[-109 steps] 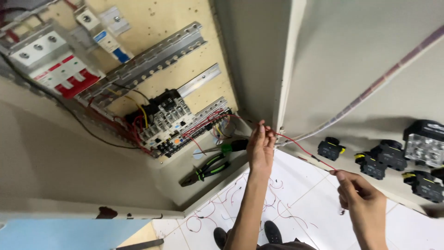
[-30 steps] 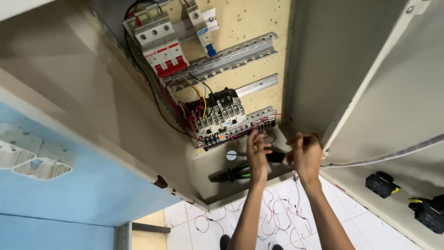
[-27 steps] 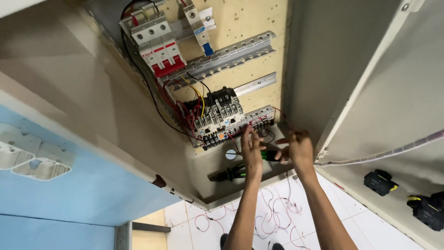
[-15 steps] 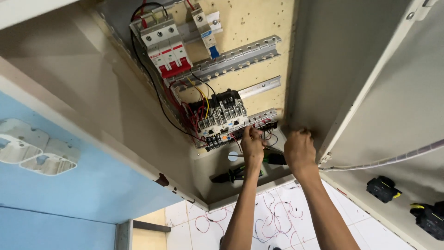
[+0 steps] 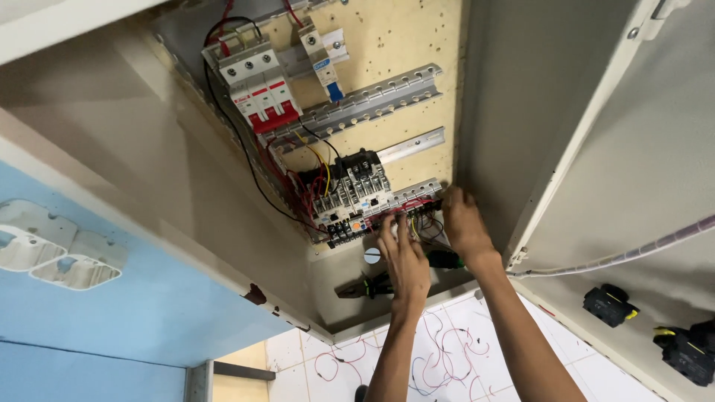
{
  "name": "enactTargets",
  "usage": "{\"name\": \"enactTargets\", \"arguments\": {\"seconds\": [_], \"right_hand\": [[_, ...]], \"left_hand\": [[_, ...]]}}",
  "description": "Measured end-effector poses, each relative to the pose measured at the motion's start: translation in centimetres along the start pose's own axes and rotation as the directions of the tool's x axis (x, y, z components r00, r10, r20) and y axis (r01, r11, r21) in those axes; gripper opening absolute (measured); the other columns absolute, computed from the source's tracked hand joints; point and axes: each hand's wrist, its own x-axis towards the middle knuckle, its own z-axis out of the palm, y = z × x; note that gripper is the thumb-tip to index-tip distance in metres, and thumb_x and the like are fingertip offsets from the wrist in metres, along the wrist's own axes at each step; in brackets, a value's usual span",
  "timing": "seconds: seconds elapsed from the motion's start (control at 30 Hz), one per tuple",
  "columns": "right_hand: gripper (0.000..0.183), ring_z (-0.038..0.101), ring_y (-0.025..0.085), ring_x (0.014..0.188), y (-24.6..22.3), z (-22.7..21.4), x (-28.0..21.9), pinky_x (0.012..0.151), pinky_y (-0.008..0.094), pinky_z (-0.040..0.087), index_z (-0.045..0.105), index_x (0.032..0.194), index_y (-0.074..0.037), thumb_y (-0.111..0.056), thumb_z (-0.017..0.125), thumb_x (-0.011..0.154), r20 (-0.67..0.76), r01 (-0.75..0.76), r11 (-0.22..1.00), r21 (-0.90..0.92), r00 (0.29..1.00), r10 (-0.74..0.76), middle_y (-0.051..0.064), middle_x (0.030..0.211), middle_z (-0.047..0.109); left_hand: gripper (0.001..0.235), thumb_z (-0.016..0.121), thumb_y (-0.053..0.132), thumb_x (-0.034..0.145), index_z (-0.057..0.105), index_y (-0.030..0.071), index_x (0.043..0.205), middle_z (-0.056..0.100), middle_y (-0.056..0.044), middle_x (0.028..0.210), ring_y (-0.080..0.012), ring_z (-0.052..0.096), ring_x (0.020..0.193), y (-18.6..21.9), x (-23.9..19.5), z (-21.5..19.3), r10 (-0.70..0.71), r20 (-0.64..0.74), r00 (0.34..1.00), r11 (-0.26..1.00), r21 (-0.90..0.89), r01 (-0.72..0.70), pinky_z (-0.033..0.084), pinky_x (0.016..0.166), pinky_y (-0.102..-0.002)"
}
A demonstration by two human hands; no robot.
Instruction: The person strips the ends of red and black wires, then uses a screwdriver to connect them to terminals inside an open electrical panel. They continue to route and secure additional wires within the panel.
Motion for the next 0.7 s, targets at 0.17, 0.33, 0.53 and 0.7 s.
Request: {"name": "enactTargets", "arguments": {"seconds": [0.17,0.33,0.53,0.7], "right_hand": [[0.043,0.073,0.033,0.101,0.5,0.7,0.5,0.079,0.049,0.058,0.052,0.147,-0.011,-0.031,0.039,0.111,0.243,-0.248,0.842,0.479,0.959,0.144,0.021,0.117,0.074],[0.031,0.068,0.043,0.112,1.6,0.7,0.9,0.091,0.054,0.056,0.068,0.13,-0.009,-0.018,0.05,0.106,0.189,-0.137,0.874,0.466,0.981,0.053,0.026,0.119,0.072],[0.03,0.071,0.041,0.102,0.2,-0.4,1.8,0.084,0.053,0.056,0.074,0.123,-0.003,-0.02,0.053,0.109,0.063,-0.108,0.852,0.512,0.994,0.088,0.026,0.11,0.074],[0.032,0.073,0.038,0.094,-2.4,-2.9,-0.5,0.072,0.051,0.056,0.075,0.121,-0.005,-0.029,0.058,0.108,0.025,-0.108,0.89,0.442,0.994,0.108,0.023,0.103,0.077]], "left_hand": [[0.067,0.056,-0.004,0.096,0.034,0.008,0.158,0.03,-0.013,0.159,-0.0329,0.03,0.147,-1.4,-0.2,1.0,0.098,0.117,0.988,0.988,0.108,-0.111,0.03,0.118,-0.049],[0.063,0.057,-0.003,0.094,0.04,0.009,0.154,0.036,-0.011,0.156,-0.0309,0.034,0.144,-2.1,0.2,1.3,0.128,0.102,0.986,0.983,0.12,-0.14,0.03,0.117,-0.048],[0.063,0.057,-0.008,0.091,0.045,0.01,0.15,0.039,-0.012,0.152,-0.0348,0.038,0.141,-0.6,0.5,-0.4,0.187,0.082,0.979,0.975,0.104,-0.195,0.04,0.108,-0.048],[0.067,0.056,-0.01,0.088,0.043,0.011,0.15,0.04,-0.014,0.148,-0.0402,0.037,0.142,-2.5,-0.4,0.7,0.165,0.08,0.983,0.979,0.106,-0.173,0.052,0.098,-0.048]]}}
